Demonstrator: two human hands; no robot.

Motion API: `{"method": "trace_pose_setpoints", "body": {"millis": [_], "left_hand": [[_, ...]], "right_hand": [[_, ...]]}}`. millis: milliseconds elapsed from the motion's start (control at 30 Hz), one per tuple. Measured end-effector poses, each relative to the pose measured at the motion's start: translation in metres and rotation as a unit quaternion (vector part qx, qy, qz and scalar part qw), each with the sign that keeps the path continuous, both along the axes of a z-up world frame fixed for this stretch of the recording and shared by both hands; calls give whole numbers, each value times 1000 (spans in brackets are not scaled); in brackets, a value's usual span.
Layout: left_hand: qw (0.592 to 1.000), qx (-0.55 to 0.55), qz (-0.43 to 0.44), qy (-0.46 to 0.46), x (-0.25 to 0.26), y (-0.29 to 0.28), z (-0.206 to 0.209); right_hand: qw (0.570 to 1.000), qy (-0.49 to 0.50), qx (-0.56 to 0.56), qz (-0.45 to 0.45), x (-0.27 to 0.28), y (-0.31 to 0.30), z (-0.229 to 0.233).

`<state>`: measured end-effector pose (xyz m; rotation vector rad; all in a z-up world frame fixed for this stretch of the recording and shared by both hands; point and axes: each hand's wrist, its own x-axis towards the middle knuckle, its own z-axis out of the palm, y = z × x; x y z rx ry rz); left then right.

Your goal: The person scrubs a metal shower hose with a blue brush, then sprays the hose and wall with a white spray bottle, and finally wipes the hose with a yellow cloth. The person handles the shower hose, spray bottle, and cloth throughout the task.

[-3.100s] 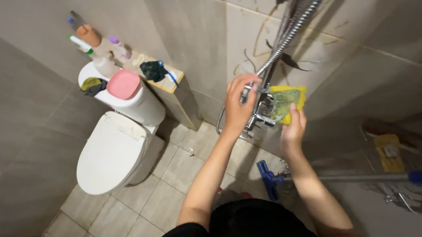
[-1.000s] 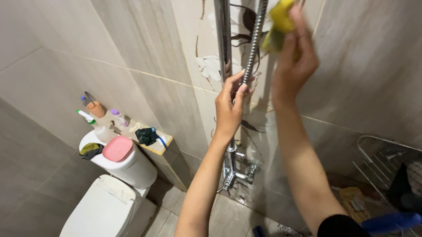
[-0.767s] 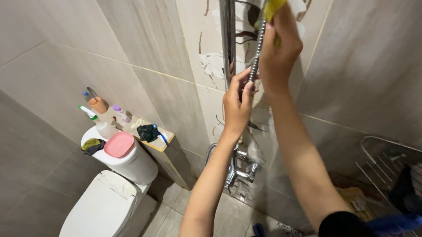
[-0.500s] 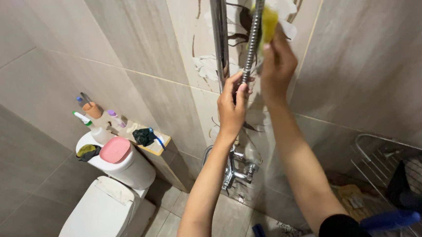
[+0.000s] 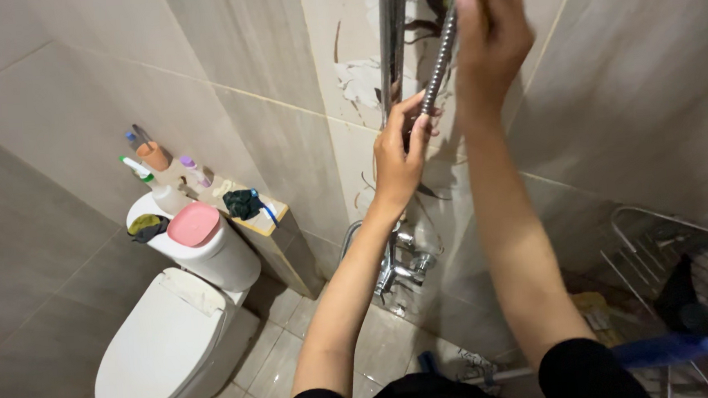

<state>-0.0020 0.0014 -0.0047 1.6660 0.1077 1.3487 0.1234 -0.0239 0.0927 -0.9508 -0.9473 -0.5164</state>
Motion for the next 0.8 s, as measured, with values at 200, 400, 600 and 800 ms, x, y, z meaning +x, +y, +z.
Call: {"method": "trace_pose_setpoints", "body": {"millis": [200, 400, 600, 800], "left_hand": [[994, -105, -41, 1, -12, -1, -26], [996, -91, -21, -4, -27, 1, -39], [999, -29, 22, -4, -31, -8, -37], [998, -4, 64, 14, -36, -9, -33]], "right_hand": [[979, 45, 62, 190, 4, -2, -2], [977, 78, 46, 191, -3, 0, -29], [950, 118, 85, 277, 22, 6, 0], [927, 132, 50, 346, -26, -14, -29]]}}
